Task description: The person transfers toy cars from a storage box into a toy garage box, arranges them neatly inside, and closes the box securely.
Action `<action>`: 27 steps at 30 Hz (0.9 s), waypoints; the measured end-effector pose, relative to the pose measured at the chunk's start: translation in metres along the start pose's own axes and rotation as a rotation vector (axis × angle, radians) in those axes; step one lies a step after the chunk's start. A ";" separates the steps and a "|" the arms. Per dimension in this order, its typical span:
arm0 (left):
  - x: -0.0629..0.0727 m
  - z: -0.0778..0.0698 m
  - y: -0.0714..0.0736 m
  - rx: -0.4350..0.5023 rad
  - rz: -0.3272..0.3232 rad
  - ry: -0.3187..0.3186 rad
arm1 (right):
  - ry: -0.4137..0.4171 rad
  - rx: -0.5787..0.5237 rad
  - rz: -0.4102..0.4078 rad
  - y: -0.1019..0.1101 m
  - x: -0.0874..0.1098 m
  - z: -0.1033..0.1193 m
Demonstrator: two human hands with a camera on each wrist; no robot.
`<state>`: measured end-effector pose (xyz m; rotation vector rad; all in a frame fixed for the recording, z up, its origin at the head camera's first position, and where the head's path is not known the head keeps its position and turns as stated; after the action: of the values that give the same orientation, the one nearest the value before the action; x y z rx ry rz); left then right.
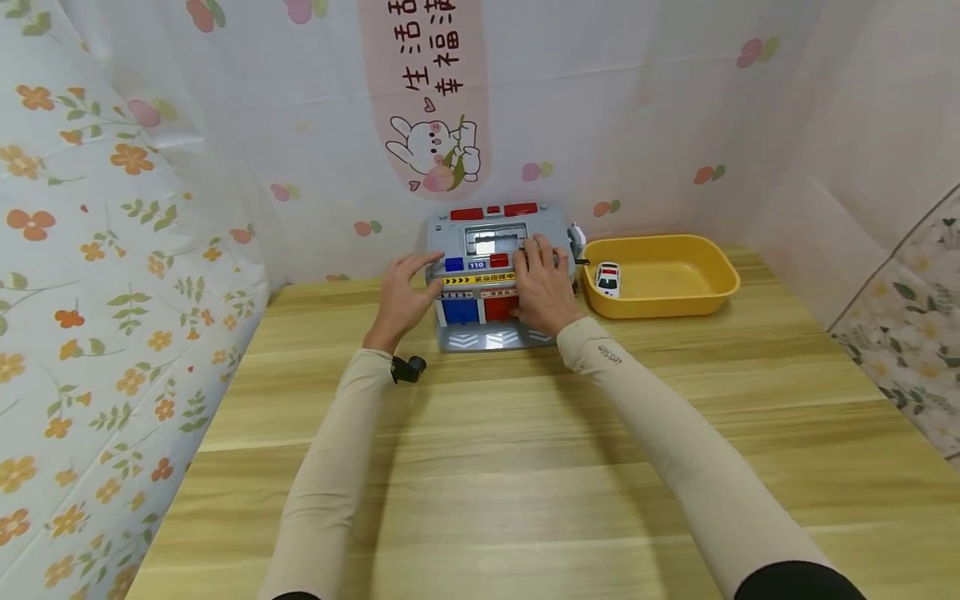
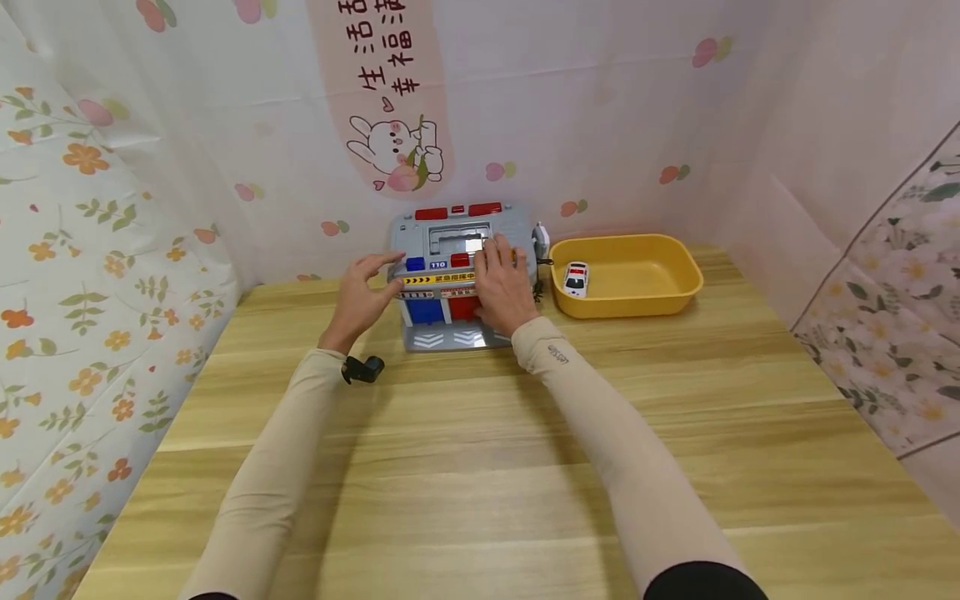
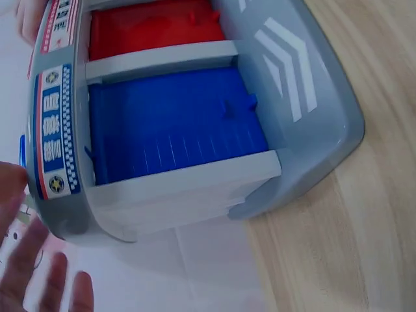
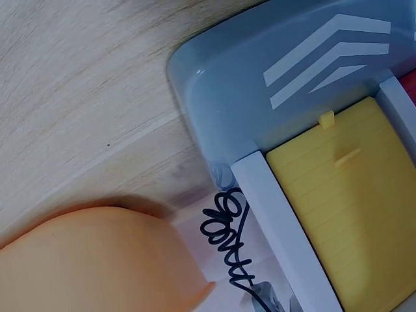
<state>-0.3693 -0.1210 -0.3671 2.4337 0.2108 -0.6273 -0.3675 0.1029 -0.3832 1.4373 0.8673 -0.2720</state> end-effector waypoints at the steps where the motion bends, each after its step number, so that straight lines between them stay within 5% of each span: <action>1: 0.000 0.000 0.000 0.016 0.020 0.000 | -0.003 -0.007 0.013 0.000 0.000 0.001; 7: -0.003 0.003 -0.005 0.101 0.150 0.039 | -0.015 -0.029 0.065 -0.001 -0.001 0.002; 13: -0.004 0.005 -0.011 0.094 0.194 0.003 | -0.057 -0.207 0.090 0.008 0.008 -0.013; 21: 0.001 0.006 -0.015 0.039 0.212 -0.082 | -0.012 -0.407 -0.094 0.042 0.031 -0.053; 27: 0.003 0.007 -0.011 0.038 0.181 -0.086 | -0.166 -0.436 -0.126 0.053 0.036 -0.086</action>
<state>-0.3723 -0.1163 -0.3794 2.4219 -0.0567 -0.6582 -0.3387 0.2032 -0.3589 0.9442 0.8216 -0.2730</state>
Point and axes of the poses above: each hand's wrist, its own x-axis away from the middle knuckle, its own y-axis out of the back of the hand, z = x × y, the point moved 5 cm from there along -x, towards the middle knuckle, and after that the axes turned 11 degrees about -z, right-handed, at the moved point
